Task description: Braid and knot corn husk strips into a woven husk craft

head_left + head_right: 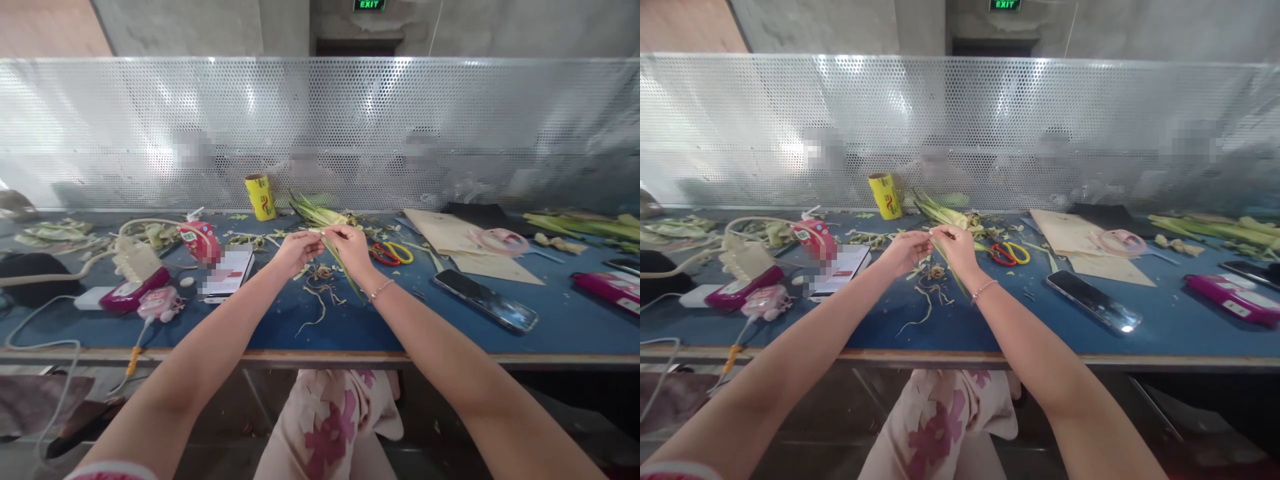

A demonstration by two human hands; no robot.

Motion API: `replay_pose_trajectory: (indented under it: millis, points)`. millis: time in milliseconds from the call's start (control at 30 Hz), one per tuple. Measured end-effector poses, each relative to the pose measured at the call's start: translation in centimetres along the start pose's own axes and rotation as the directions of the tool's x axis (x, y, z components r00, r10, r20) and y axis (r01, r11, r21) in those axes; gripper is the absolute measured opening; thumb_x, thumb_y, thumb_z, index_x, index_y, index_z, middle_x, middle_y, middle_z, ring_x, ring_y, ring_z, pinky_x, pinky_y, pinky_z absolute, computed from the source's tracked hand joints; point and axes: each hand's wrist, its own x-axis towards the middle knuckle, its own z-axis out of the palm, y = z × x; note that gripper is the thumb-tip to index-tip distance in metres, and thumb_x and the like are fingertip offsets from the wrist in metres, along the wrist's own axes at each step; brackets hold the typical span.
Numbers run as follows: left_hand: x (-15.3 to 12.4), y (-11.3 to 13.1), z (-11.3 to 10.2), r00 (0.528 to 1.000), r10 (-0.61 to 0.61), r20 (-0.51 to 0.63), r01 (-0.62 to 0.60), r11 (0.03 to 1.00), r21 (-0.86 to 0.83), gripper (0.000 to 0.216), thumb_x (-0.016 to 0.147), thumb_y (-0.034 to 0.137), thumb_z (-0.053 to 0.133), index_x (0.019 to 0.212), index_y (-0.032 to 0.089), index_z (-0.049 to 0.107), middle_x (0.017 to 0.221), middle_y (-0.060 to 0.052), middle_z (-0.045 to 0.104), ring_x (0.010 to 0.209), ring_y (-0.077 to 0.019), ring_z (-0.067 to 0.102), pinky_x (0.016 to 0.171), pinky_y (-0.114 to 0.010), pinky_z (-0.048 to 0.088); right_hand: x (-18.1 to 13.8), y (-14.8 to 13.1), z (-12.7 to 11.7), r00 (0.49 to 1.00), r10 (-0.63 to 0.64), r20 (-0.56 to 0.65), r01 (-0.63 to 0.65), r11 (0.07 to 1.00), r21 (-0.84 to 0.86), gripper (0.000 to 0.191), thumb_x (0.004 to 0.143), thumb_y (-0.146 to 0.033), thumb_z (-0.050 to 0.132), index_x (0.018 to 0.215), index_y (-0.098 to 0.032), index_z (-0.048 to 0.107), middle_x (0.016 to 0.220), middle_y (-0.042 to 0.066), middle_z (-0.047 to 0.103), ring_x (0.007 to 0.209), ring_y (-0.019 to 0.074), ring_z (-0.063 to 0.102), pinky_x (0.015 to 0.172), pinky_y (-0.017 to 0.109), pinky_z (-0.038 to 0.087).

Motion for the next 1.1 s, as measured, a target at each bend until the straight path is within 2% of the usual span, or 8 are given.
replay_pose_trajectory:
  millis: [233,467,633,800,867,933,1033,1100]
  points:
    - [-0.1,0.3,0.2,0.999,-0.035,-0.025,0.036,0.999,0.035,0.006,0.07,0.005,0.062,0.065,0.007,0.064,0.055,-0.005,0.062,0.052,-0.0097,0.06,0.06,-0.023,0.05,0.0,0.0,0.0,0.999,0.033,0.029,-0.032,0.999,-0.016,0.016,0.07,-0.032,0.065,0.076,-0.019,0.073,0.081,0.003,0.073,0.08,0.019,0.065,0.081,0.035,0.049]
    - [-0.3,0.6,0.5,0.994,-0.065,-0.083,0.069,0.996,0.058,0.006,0.065,0.004,0.066,0.061,0.009,0.064,0.052,-0.004,0.061,0.051,-0.0088,0.058,0.057,-0.022,0.049,0.2,0.3,-0.2,0.995,0.044,0.086,-0.04,0.998,-0.044,0.02,0.072,-0.033,0.064,0.082,-0.018,0.073,0.085,0.005,0.074,0.082,0.0195,0.066,0.08,0.034,0.05]
    - [-0.5,0.7,0.6,0.994,-0.073,-0.084,0.08,0.994,0.079,0.008,0.064,0.004,0.068,0.06,0.008,0.063,0.051,-0.003,0.059,0.049,-0.0073,0.055,0.055,-0.021,0.047,0.3,0.5,-0.3,0.993,0.055,0.1,-0.052,0.998,-0.031,0.02,0.071,-0.033,0.065,0.083,-0.018,0.073,0.087,0.005,0.074,0.084,0.02,0.066,0.082,0.035,0.05]
    - [0.1,0.3,0.2,0.996,-0.045,-0.076,0.057,0.986,0.157,0.013,0.063,0.008,0.073,0.057,0.009,0.06,0.049,-0.001,0.055,0.047,-0.0055,0.05,0.054,-0.021,0.045,0.7,1.0,-0.5,0.977,0.1,0.186,-0.108,0.994,0.031,0.023,0.066,-0.034,0.07,0.082,-0.018,0.073,0.087,0.005,0.073,0.084,0.0191,0.066,0.084,0.036,0.049]
    - [0.3,0.0,-0.1,0.998,0.011,-0.063,0.005,0.967,0.256,0.013,0.062,0.011,0.073,0.057,0.01,0.061,0.049,0.0,0.055,0.047,-0.0056,0.049,0.053,-0.021,0.043,0.8,1.3,-0.6,0.967,0.131,0.218,-0.148,0.987,0.064,0.024,0.064,-0.035,0.072,0.082,-0.019,0.072,0.085,0.004,0.073,0.08,0.0178,0.065,0.081,0.035,0.049]
    - [0.4,-0.1,-0.4,0.991,0.129,-0.036,-0.103,0.906,0.41,0.01,0.062,0.013,0.07,0.057,0.011,0.062,0.048,0.001,0.054,0.047,-0.0059,0.048,0.053,-0.021,0.041,0.9,1.5,-0.6,0.953,0.192,0.235,-0.217,0.973,0.084,0.025,0.064,-0.037,0.072,0.08,-0.018,0.07,0.079,0.003,0.071,0.073,0.0167,0.063,0.074,0.033,0.05]
    - [0.3,0.0,-0.7,0.945,0.324,0.049,-0.284,0.738,0.612,0.002,0.061,0.013,0.066,0.059,0.014,0.065,0.053,0.001,0.059,0.051,-0.0076,0.049,0.054,-0.021,0.038,0.9,1.5,-0.7,0.918,0.309,0.249,-0.338,0.937,0.086,0.029,0.066,-0.047,0.07,0.069,-0.018,0.067,0.063,0.002,0.065,0.061,0.0162,0.06,0.061,0.031,0.05]
    - [0.1,0.1,-0.8,0.908,0.409,0.089,-0.355,0.638,0.683,0.004,0.06,0.012,0.065,0.061,0.015,0.066,0.057,0.001,0.061,0.055,-0.0091,0.051,0.057,-0.022,0.038,0.9,1.2,-0.8,0.898,0.346,0.272,-0.384,0.918,0.098,0.034,0.066,-0.053,0.069,0.064,-0.019,0.064,0.061,0.002,0.064,0.058,0.016,0.059,0.058,0.031,0.05]
